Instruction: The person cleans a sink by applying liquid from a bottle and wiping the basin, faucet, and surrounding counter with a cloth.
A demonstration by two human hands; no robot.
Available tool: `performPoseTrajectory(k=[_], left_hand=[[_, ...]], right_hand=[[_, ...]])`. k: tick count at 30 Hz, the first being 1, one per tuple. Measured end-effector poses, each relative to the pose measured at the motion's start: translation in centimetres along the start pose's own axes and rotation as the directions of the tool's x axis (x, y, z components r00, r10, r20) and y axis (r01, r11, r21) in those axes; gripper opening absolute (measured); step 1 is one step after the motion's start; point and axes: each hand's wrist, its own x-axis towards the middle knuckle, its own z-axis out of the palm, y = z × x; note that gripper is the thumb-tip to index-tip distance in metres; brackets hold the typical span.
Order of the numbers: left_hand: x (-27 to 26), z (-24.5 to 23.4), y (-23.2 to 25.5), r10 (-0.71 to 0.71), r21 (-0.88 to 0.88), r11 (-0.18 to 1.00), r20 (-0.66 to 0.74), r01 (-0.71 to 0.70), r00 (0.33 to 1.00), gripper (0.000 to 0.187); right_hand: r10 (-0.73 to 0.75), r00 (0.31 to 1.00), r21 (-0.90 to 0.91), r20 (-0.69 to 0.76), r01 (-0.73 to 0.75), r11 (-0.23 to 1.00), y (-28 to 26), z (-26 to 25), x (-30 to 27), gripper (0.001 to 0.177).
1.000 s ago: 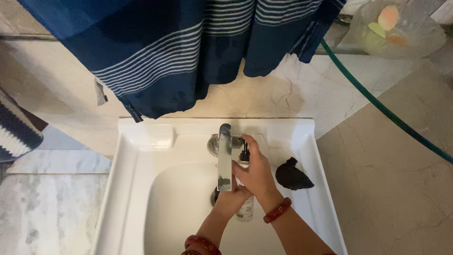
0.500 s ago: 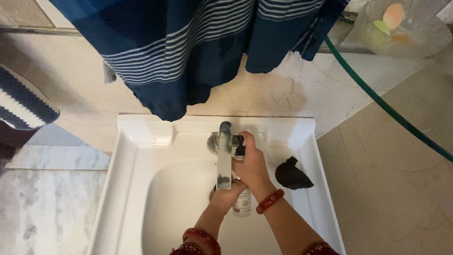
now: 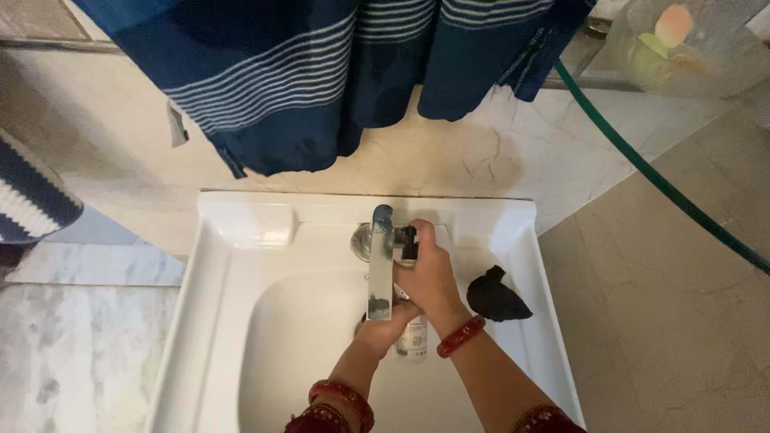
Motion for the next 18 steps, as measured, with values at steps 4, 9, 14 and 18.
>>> performPoseTrajectory(k=[4, 9, 14, 18], left_hand=[[-0.4, -0.3, -0.5, -0.015, 0.005, 1.000, -0.006, 0.015, 1.000, 0.048], [-0.6, -0.5, 0.0, -0.027, 0.032, 0.999, -0.012, 0.028, 1.000, 0.046], [-1.6, -0.7, 0.2, -0.099, 0.107, 0.989, -0.060, 0.105, 0.993, 0.046], [-2.5, -0.6, 0.1, -0.152, 0.146, 0.975, -0.102, 0.166, 0.983, 0.047]], right_hand=[[0.043, 0.998, -0.004, 0.050, -0.042, 0.999, 0.1, 0.1, -0.4, 0.080], [0.002, 0.999, 0.049, 0.054, -0.004, 0.999, -0.2, -0.1, -0.1, 0.087], [0.056, 0.996, -0.003, 0.068, -0.056, 0.998, 0.6, 0.3, -0.2, 0.087], [-0.044, 0.998, 0.131, 0.041, 0.038, 0.991, 2.3, 1.1, -2.3, 0.086]])
